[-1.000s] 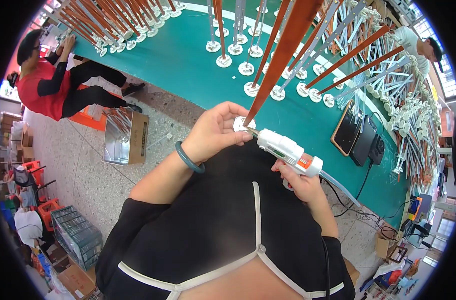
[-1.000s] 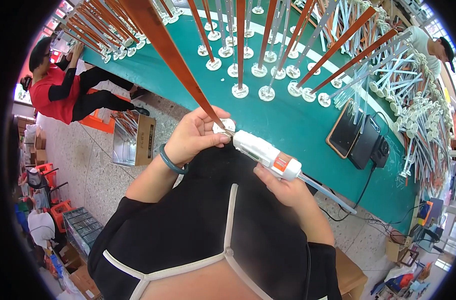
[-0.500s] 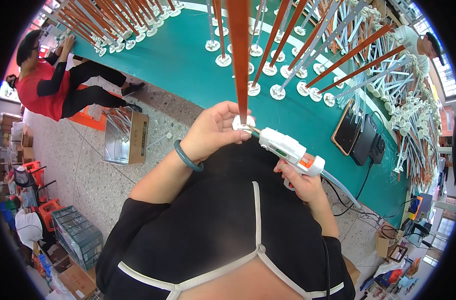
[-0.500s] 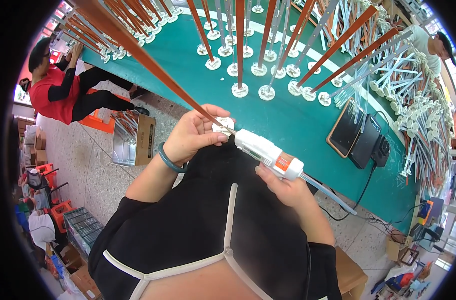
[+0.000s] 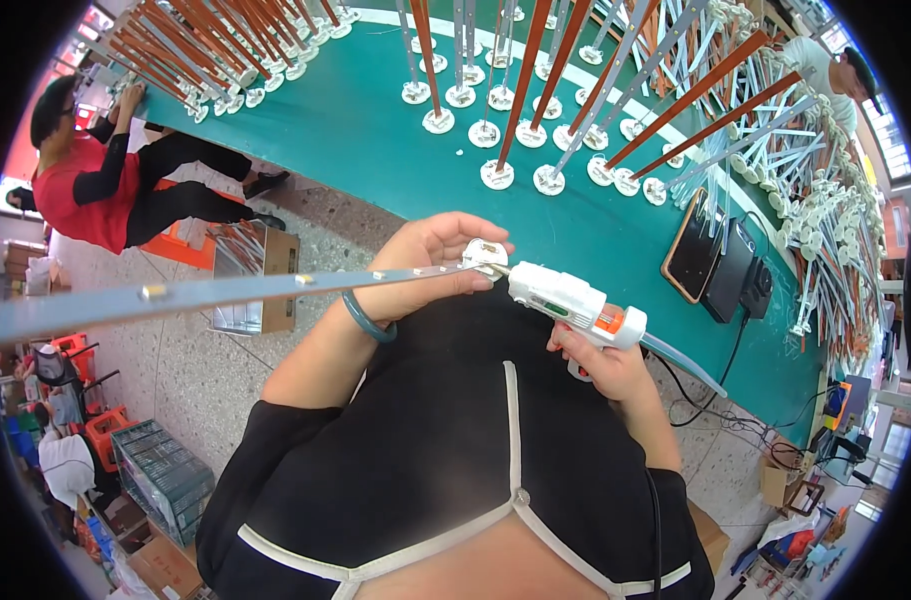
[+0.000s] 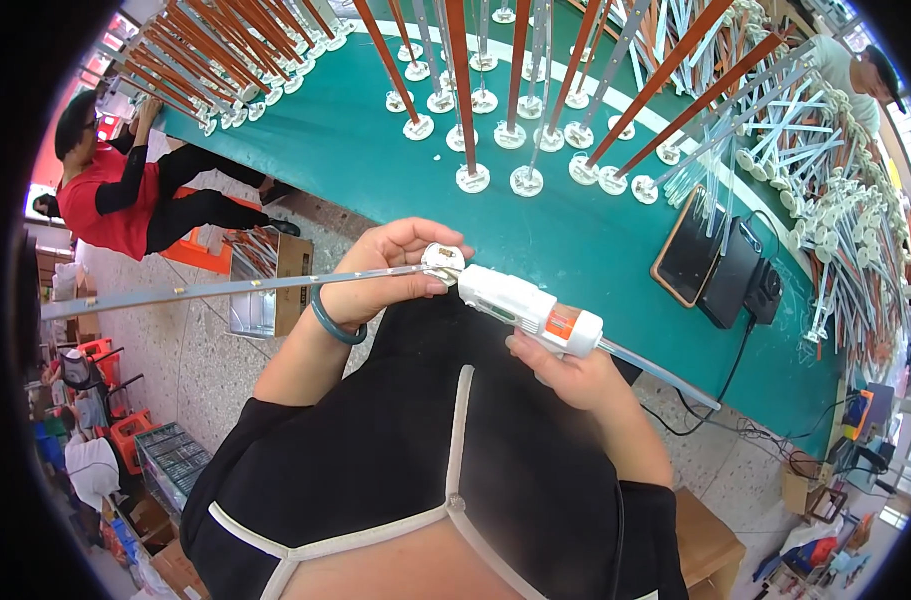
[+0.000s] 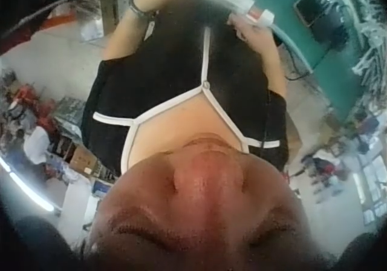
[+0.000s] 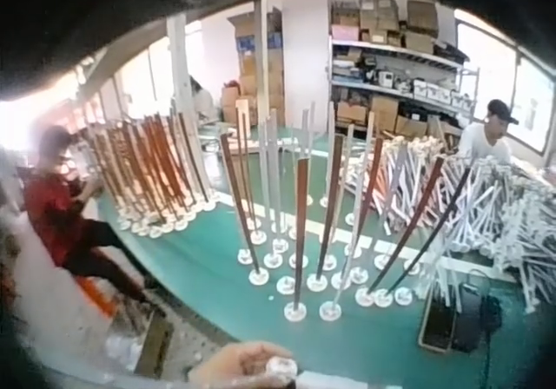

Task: Using a hot glue gun to attach LED strips to circular plastic bases on an assembly line.

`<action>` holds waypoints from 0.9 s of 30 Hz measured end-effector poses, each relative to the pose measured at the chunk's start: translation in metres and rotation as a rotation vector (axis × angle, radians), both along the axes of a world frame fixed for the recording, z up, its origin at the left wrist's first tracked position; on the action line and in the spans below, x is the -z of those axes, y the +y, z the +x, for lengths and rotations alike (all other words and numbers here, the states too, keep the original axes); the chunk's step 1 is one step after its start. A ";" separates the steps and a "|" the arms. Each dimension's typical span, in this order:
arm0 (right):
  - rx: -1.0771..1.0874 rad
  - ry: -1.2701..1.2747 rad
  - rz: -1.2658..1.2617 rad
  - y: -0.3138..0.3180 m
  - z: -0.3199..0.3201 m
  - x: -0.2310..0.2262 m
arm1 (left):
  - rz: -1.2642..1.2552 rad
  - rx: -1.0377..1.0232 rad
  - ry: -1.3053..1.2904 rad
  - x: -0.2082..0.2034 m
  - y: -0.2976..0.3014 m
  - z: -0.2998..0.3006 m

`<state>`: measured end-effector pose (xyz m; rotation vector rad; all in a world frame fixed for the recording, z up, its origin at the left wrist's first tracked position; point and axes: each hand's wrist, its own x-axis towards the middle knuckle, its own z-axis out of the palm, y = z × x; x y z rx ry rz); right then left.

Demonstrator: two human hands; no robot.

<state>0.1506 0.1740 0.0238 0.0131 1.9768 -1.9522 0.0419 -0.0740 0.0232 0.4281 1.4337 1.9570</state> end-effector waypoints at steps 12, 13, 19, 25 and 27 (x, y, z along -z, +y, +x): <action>0.038 -0.027 -0.005 0.001 -0.001 0.002 | 0.028 -0.040 -0.010 0.002 0.002 -0.002; 0.053 -0.028 -0.021 0.001 -0.001 0.002 | 0.028 -0.040 -0.010 0.003 0.002 -0.002; 0.048 0.010 -0.016 0.000 -0.001 0.005 | -0.003 -0.072 -0.068 0.003 0.002 -0.003; 0.023 0.052 0.039 0.000 -0.003 0.008 | -0.022 -0.118 -0.070 0.004 0.006 0.000; 0.007 0.095 0.054 0.000 -0.004 0.010 | 0.009 -0.126 -0.086 0.005 0.007 0.000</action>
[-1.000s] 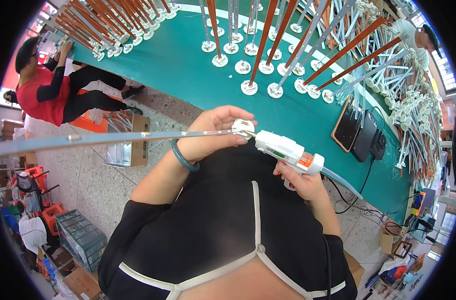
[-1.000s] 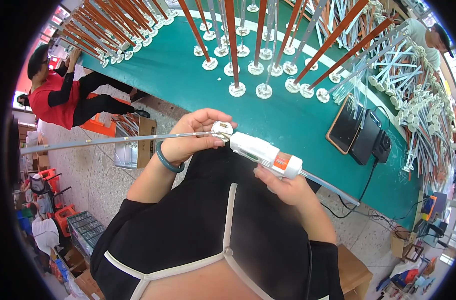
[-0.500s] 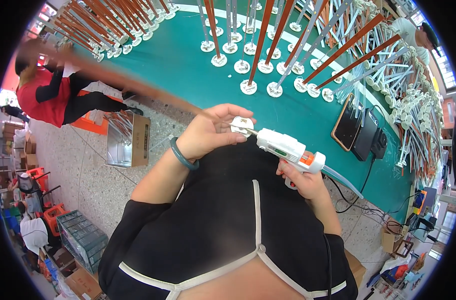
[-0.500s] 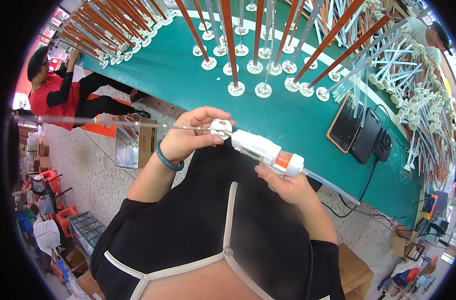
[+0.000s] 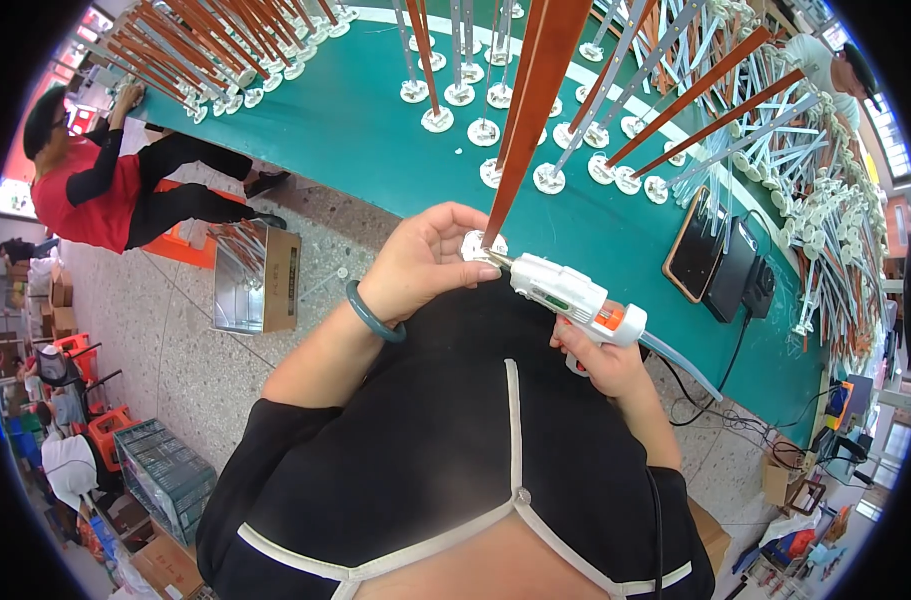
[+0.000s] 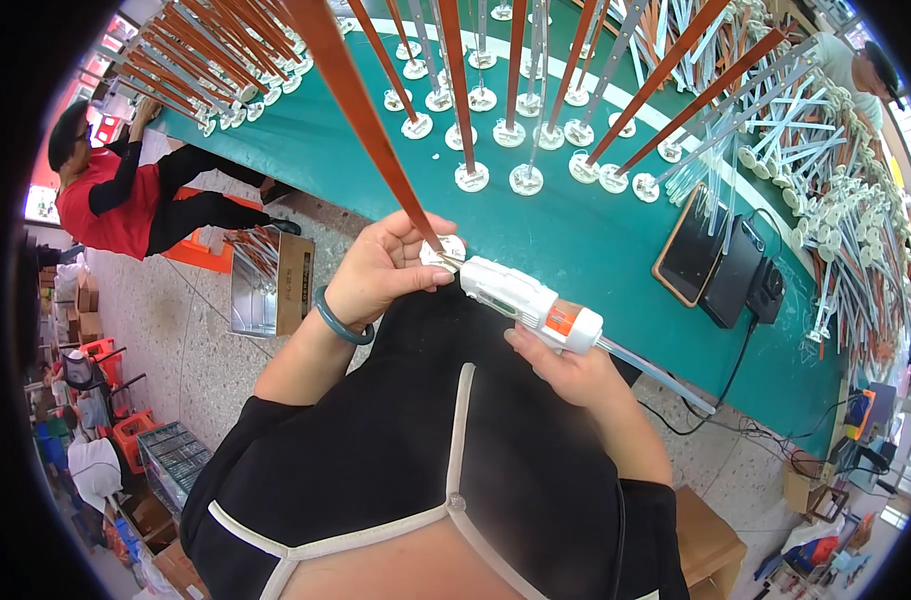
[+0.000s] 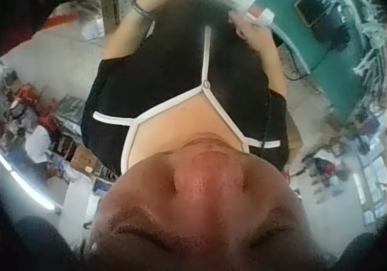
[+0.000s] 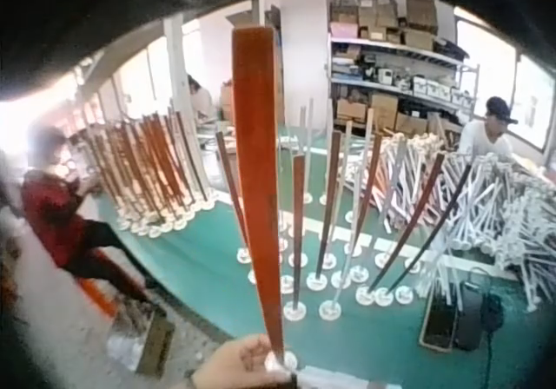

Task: Using a hot glue gun to attach LED strips to circular plastic bases on an assembly line.

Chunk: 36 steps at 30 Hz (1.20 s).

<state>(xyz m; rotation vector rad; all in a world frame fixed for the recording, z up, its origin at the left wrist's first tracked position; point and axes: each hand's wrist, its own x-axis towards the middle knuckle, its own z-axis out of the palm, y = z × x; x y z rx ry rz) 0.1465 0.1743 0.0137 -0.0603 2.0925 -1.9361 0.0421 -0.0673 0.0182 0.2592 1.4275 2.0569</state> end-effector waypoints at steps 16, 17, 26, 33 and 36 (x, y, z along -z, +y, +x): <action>0.045 -0.063 -0.059 0.003 0.001 0.003 | 0.029 -0.013 -0.068 0.000 0.003 0.000; 0.045 -0.063 -0.059 0.002 0.001 0.004 | 0.035 -0.009 -0.078 0.000 0.002 0.000; 0.058 -0.099 -0.086 0.001 0.001 0.004 | 0.016 -0.006 -0.089 -0.001 0.002 0.000; 0.070 -0.085 -0.132 -0.001 0.002 0.002 | 0.027 0.006 -0.082 0.003 0.002 0.000; 0.087 -0.084 -0.187 -0.001 0.001 0.002 | 0.014 0.001 -0.081 0.004 0.001 0.000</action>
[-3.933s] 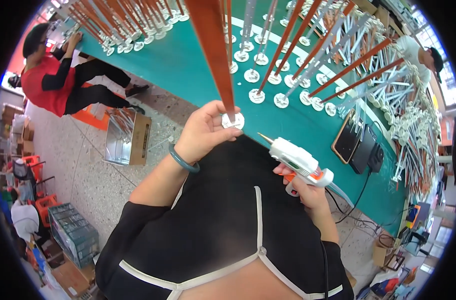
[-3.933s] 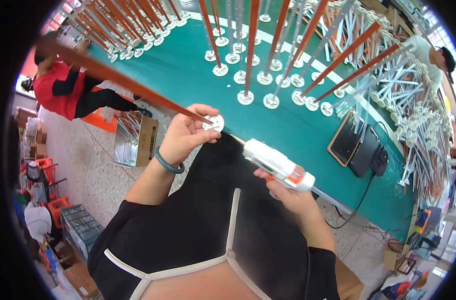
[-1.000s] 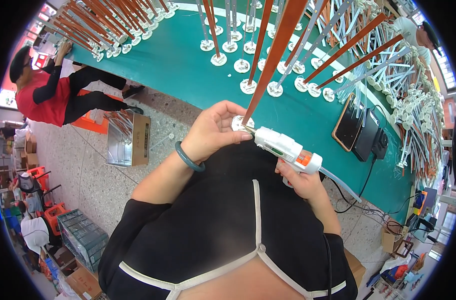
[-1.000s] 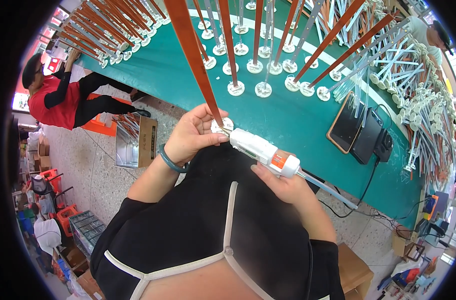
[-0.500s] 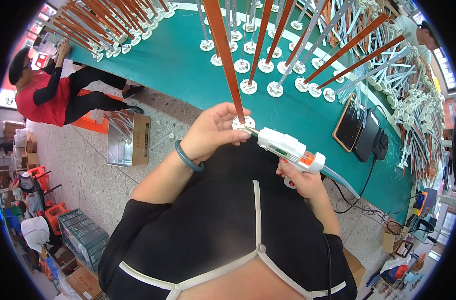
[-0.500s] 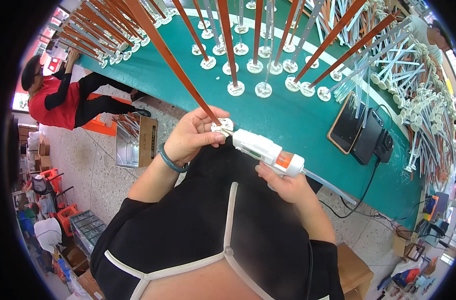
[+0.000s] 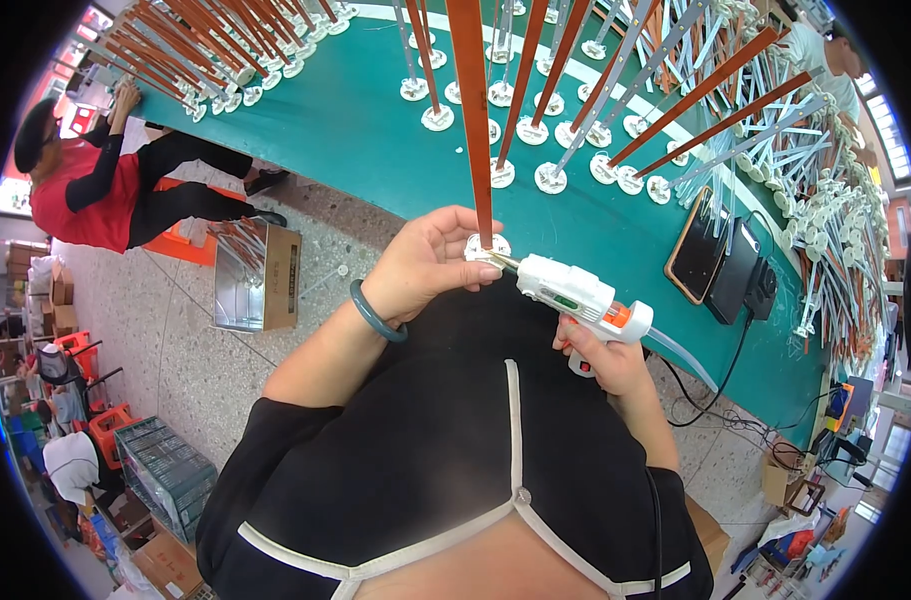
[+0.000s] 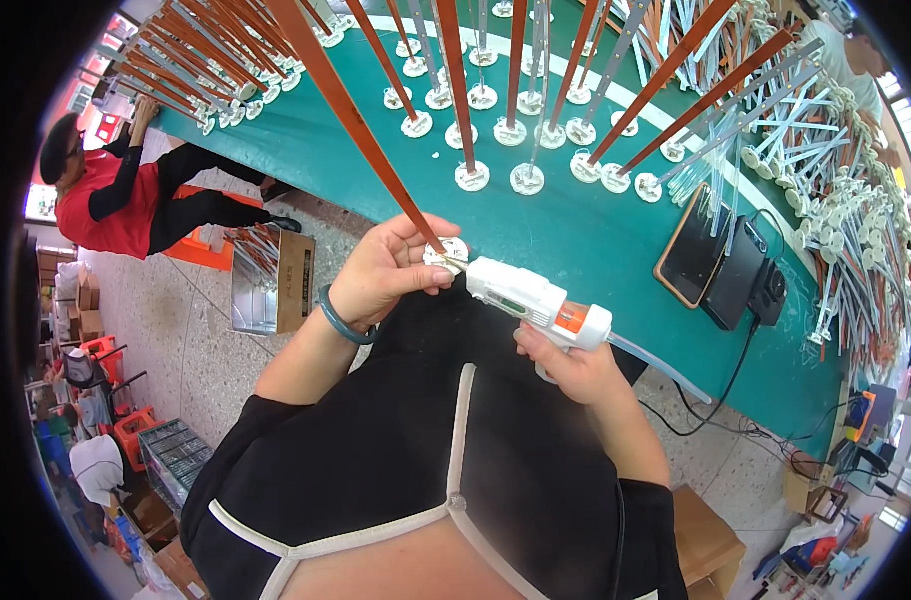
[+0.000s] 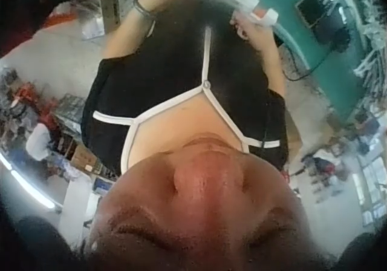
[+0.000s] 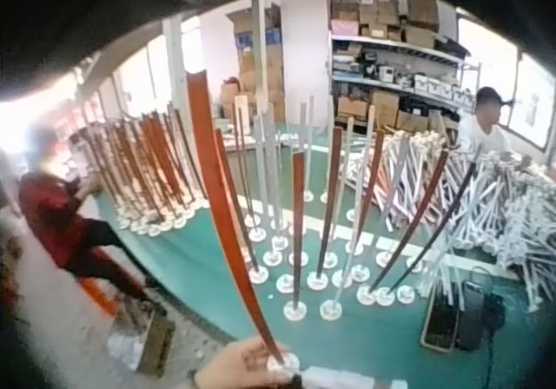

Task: Using a hot glue gun to attach LED strips to circular plastic bases on an assembly line.

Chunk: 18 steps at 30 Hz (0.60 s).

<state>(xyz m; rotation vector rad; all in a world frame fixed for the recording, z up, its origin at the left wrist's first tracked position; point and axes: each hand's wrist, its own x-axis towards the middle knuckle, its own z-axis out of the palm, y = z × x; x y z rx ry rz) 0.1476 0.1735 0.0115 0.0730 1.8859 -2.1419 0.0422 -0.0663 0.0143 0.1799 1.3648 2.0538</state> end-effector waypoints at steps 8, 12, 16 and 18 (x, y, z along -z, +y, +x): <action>0.013 -0.006 -0.047 0.002 -0.001 0.003 | 0.015 0.038 0.002 -0.003 -0.001 0.000; 0.015 -0.023 -0.100 0.004 0.000 0.007 | 0.023 0.061 -0.004 -0.001 -0.002 0.000; 0.019 -0.010 -0.103 0.002 0.000 0.007 | 0.040 0.065 -0.003 0.002 -0.002 0.000; 0.023 -0.026 -0.096 0.000 -0.001 0.004 | 0.039 0.066 0.002 0.002 -0.002 0.000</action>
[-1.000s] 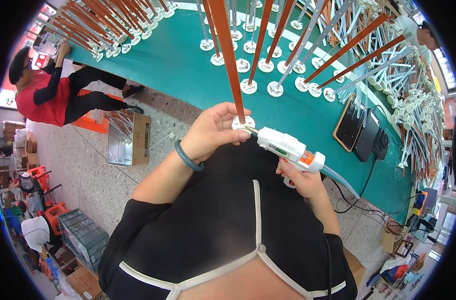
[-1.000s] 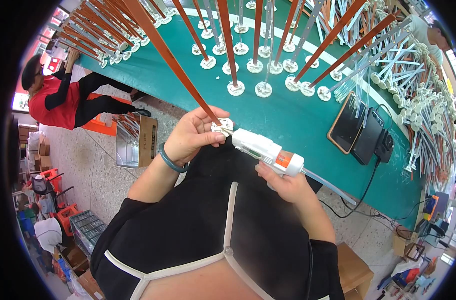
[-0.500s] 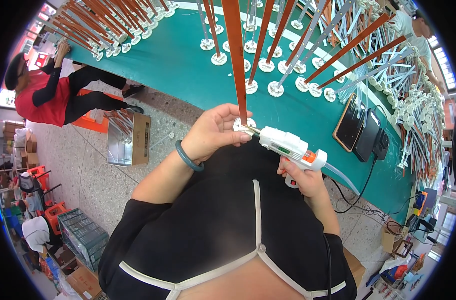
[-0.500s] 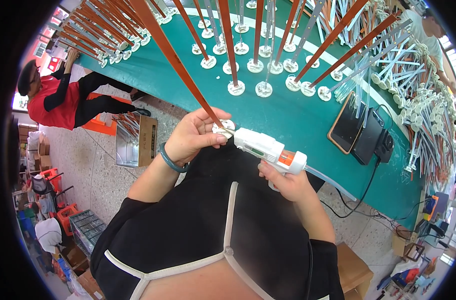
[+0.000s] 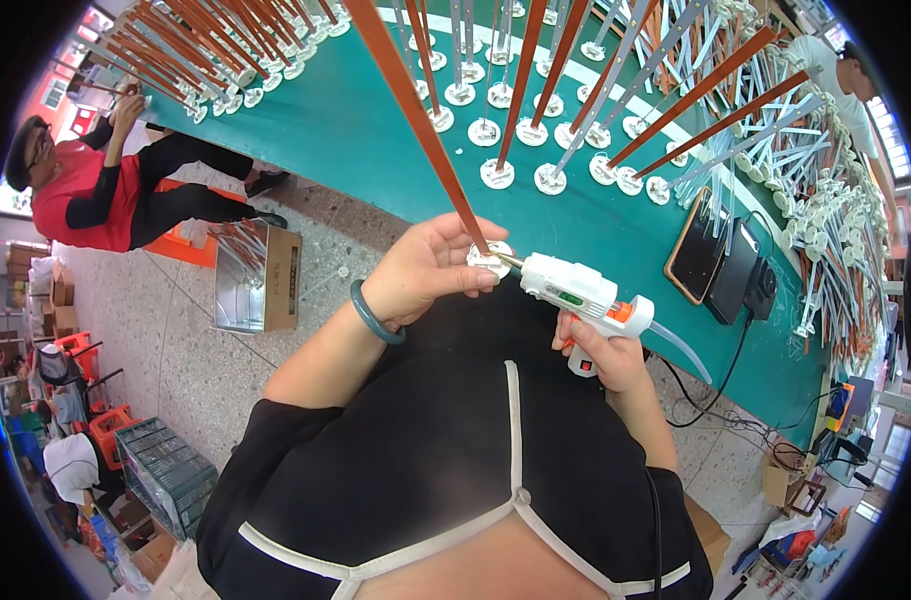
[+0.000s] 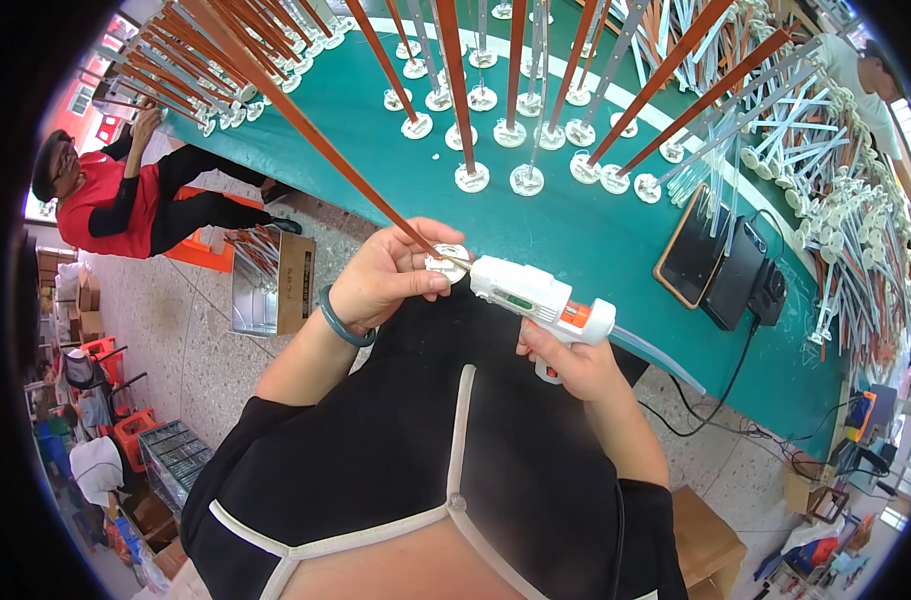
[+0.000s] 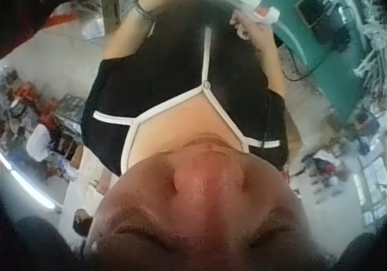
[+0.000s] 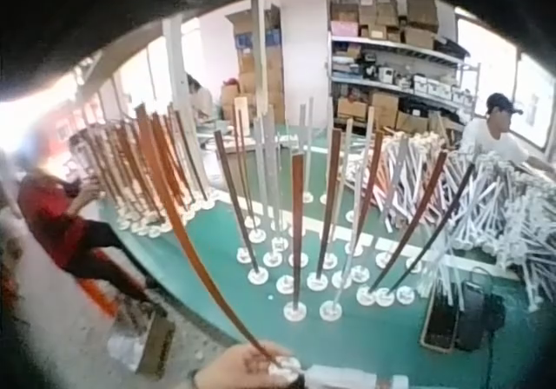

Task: Using a hot glue gun to attach LED strips to circular plastic bases on an assembly line.

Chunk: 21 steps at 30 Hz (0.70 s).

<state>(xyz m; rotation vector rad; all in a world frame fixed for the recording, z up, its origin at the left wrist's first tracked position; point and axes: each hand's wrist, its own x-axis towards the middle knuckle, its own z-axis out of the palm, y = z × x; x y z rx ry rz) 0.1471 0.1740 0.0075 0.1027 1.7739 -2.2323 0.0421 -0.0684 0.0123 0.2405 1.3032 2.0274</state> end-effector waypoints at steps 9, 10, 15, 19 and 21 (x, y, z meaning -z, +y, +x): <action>0.152 0.551 -0.472 -0.023 -0.038 0.013 | -0.053 0.033 0.015 0.009 0.002 0.004; 0.154 0.555 -0.470 -0.022 -0.038 0.012 | -0.051 0.035 0.018 0.011 0.002 0.005; -0.240 0.329 -0.868 -0.003 -0.040 0.017 | -0.103 -0.209 0.229 0.027 -0.011 -0.015; -0.019 0.460 -0.615 0.024 -0.032 0.021 | -0.720 -0.575 0.861 0.035 -0.046 -0.073; 0.100 0.457 -0.549 0.032 -0.028 0.022 | -0.845 -0.635 0.951 0.041 -0.065 -0.103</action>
